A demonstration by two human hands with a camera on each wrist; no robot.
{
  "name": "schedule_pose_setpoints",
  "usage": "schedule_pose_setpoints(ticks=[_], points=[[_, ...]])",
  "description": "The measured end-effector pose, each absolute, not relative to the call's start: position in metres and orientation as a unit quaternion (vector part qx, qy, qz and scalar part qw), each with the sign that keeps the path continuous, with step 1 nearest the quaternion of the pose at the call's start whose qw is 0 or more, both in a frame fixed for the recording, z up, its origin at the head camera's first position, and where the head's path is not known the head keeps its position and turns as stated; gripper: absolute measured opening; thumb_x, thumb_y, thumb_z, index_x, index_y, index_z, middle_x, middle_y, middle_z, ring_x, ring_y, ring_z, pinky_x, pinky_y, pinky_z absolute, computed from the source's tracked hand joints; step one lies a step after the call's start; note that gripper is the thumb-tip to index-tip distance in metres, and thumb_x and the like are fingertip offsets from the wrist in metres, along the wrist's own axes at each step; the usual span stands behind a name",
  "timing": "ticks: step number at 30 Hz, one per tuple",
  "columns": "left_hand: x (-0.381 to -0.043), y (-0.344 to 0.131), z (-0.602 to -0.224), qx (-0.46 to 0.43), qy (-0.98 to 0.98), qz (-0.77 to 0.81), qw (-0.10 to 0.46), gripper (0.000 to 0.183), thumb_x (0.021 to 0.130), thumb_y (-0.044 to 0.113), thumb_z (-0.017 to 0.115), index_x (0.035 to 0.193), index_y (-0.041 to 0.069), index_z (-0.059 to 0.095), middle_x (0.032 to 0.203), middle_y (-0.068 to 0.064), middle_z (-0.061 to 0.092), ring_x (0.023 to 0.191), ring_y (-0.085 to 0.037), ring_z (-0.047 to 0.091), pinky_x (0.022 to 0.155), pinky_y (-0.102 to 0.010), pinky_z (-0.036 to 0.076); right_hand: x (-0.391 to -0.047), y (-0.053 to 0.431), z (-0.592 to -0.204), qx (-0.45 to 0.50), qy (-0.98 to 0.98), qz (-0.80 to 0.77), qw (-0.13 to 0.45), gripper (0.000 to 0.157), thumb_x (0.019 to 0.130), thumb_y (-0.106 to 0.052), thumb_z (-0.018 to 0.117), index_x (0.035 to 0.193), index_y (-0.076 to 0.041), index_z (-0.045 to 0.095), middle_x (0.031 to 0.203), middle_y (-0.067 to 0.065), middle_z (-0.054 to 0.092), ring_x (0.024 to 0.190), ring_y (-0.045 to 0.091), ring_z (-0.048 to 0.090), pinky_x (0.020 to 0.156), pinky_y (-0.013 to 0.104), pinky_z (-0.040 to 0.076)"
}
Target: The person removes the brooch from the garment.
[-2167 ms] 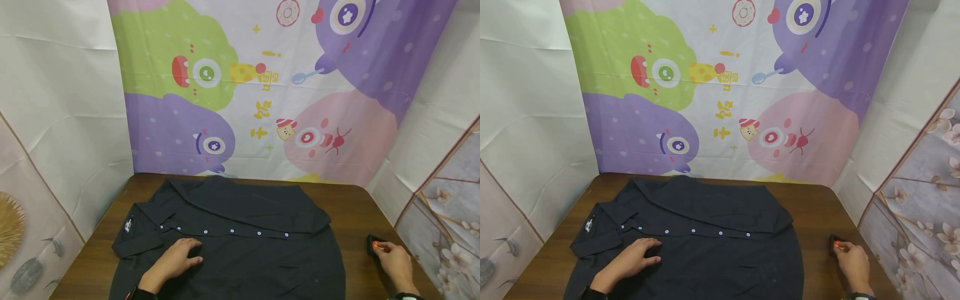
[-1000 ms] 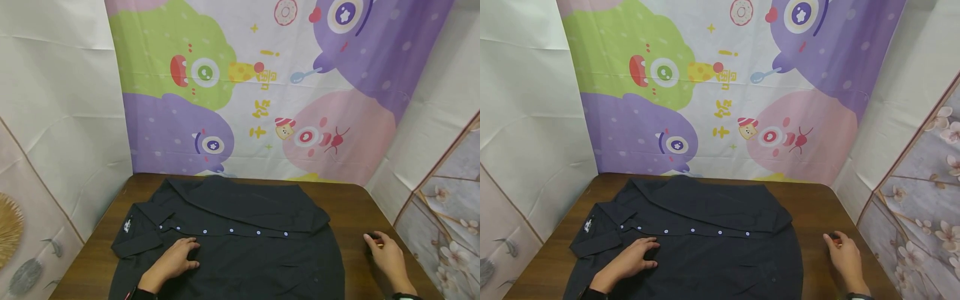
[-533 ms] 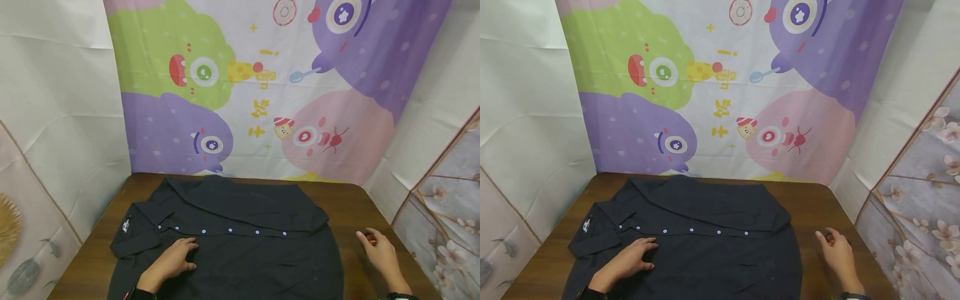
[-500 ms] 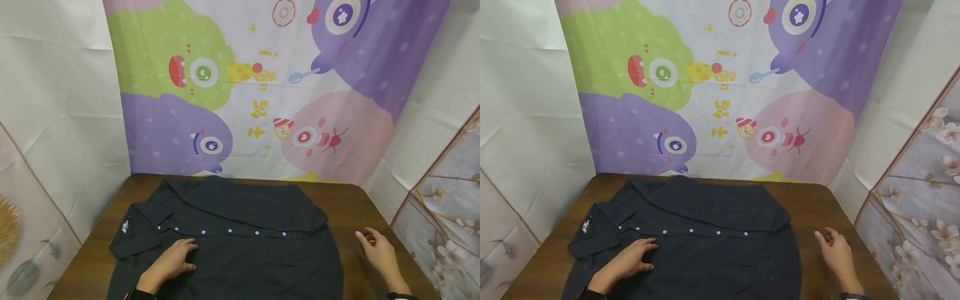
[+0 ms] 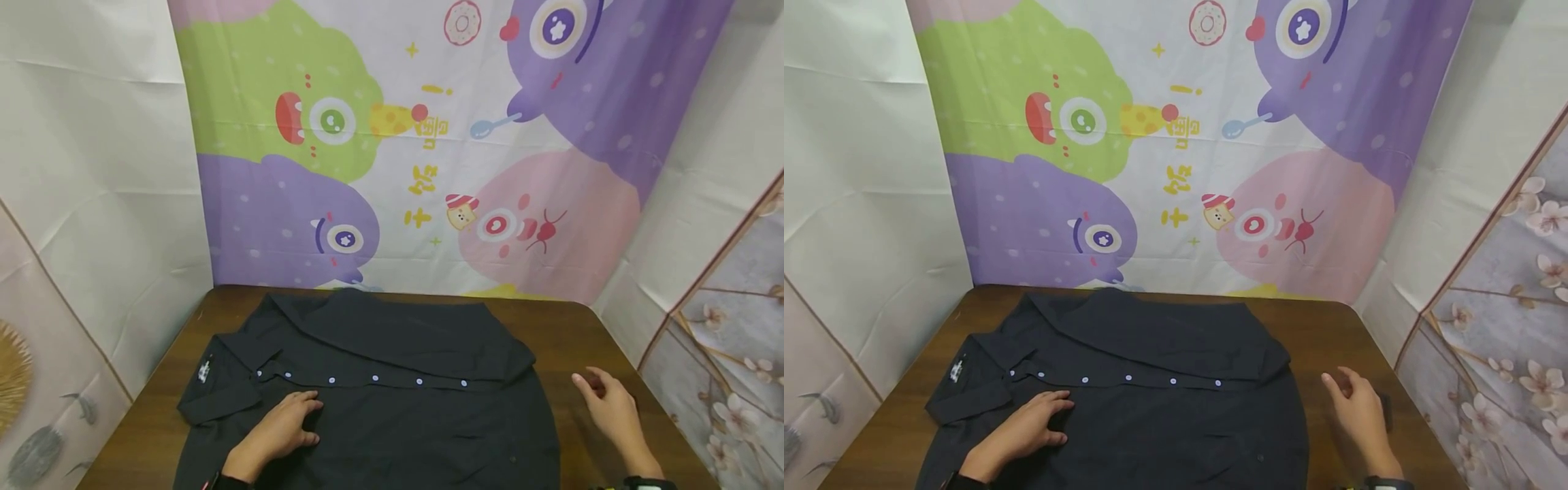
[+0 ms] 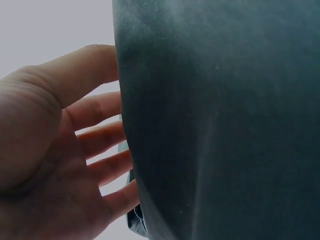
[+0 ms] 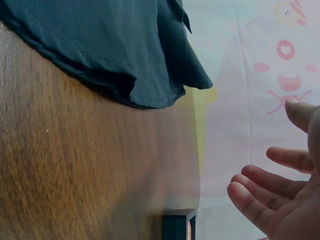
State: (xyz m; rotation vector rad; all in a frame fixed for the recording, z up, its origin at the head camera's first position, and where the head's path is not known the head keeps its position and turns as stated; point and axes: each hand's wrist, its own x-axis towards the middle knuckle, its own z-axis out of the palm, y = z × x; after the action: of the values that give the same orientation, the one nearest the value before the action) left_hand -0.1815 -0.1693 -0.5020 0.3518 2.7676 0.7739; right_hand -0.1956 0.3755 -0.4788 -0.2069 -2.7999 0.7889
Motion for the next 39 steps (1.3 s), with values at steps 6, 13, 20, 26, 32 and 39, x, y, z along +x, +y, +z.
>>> schedule_pose_setpoints(ticks=[6, 13, 20, 26, 32, 39], points=[[-0.182, -0.169, -0.502, 0.12, 0.949, 0.264, 0.122, 0.05, 0.073, 0.014, 0.083, 0.117, -0.002, 0.066, 0.137, -0.02, 0.055, 0.131, -0.04, 0.046, 0.108, -0.057, 0.036, -0.195, 0.374, -0.474, -0.071, -0.954, 0.264, 0.123, 0.06, 0.1, -0.041, 0.05, 0.131, 0.01, 0.051, 0.11, 0.031, 0.064, 0.097, 0.042, 0.063, 0.079, 0.056, 0.05], [-0.181, -0.169, -0.503, 0.118, 0.95, 0.262, 0.125, 0.048, 0.075, 0.015, 0.082, 0.117, -0.002, 0.066, 0.136, -0.02, 0.055, 0.129, -0.039, 0.047, 0.107, -0.057, 0.037, -0.196, 0.376, -0.467, -0.057, -0.958, 0.258, 0.113, 0.061, 0.101, -0.042, 0.048, 0.133, 0.011, 0.048, 0.117, 0.035, 0.06, 0.101, 0.047, 0.06, 0.08, 0.059, 0.048], [-0.182, -0.169, -0.502, 0.12, 0.95, 0.259, 0.124, 0.047, 0.076, 0.015, 0.081, 0.117, -0.002, 0.066, 0.136, -0.02, 0.055, 0.129, -0.04, 0.047, 0.107, -0.057, 0.037, -0.197, 0.369, -0.467, -0.056, -0.954, 0.268, 0.123, 0.059, 0.101, -0.041, 0.05, 0.132, 0.008, 0.051, 0.115, 0.032, 0.062, 0.1, 0.044, 0.061, 0.08, 0.057, 0.048], [-0.182, -0.17, -0.503, 0.116, 0.951, 0.258, 0.125, 0.047, 0.077, 0.016, 0.081, 0.118, -0.002, 0.065, 0.136, -0.019, 0.055, 0.129, -0.039, 0.047, 0.108, -0.057, 0.037, -0.199, 0.359, -0.464, -0.043, -0.95, 0.271, 0.149, 0.056, 0.1, -0.04, 0.052, 0.13, 0.007, 0.053, 0.113, 0.029, 0.064, 0.097, 0.041, 0.063, 0.078, 0.055, 0.05], [-0.181, -0.17, -0.503, 0.121, 0.951, 0.261, 0.118, 0.051, 0.078, 0.016, 0.08, 0.123, -0.001, 0.063, 0.135, -0.02, 0.056, 0.129, -0.039, 0.047, 0.107, -0.057, 0.037, -0.199, 0.351, -0.46, -0.035, -0.947, 0.286, 0.143, 0.056, 0.101, -0.039, 0.051, 0.132, 0.008, 0.051, 0.118, 0.031, 0.061, 0.103, 0.044, 0.061, 0.083, 0.057, 0.05], [-0.183, -0.169, -0.503, 0.12, 0.951, 0.255, 0.128, 0.048, 0.079, 0.018, 0.08, 0.12, -0.001, 0.064, 0.136, -0.02, 0.055, 0.13, -0.04, 0.046, 0.107, -0.057, 0.037, -0.199, 0.349, -0.457, -0.042, -0.949, 0.288, 0.12, 0.06, 0.101, -0.042, 0.049, 0.136, 0.007, 0.048, 0.123, 0.031, 0.058, 0.109, 0.047, 0.058, 0.085, 0.058, 0.05]])
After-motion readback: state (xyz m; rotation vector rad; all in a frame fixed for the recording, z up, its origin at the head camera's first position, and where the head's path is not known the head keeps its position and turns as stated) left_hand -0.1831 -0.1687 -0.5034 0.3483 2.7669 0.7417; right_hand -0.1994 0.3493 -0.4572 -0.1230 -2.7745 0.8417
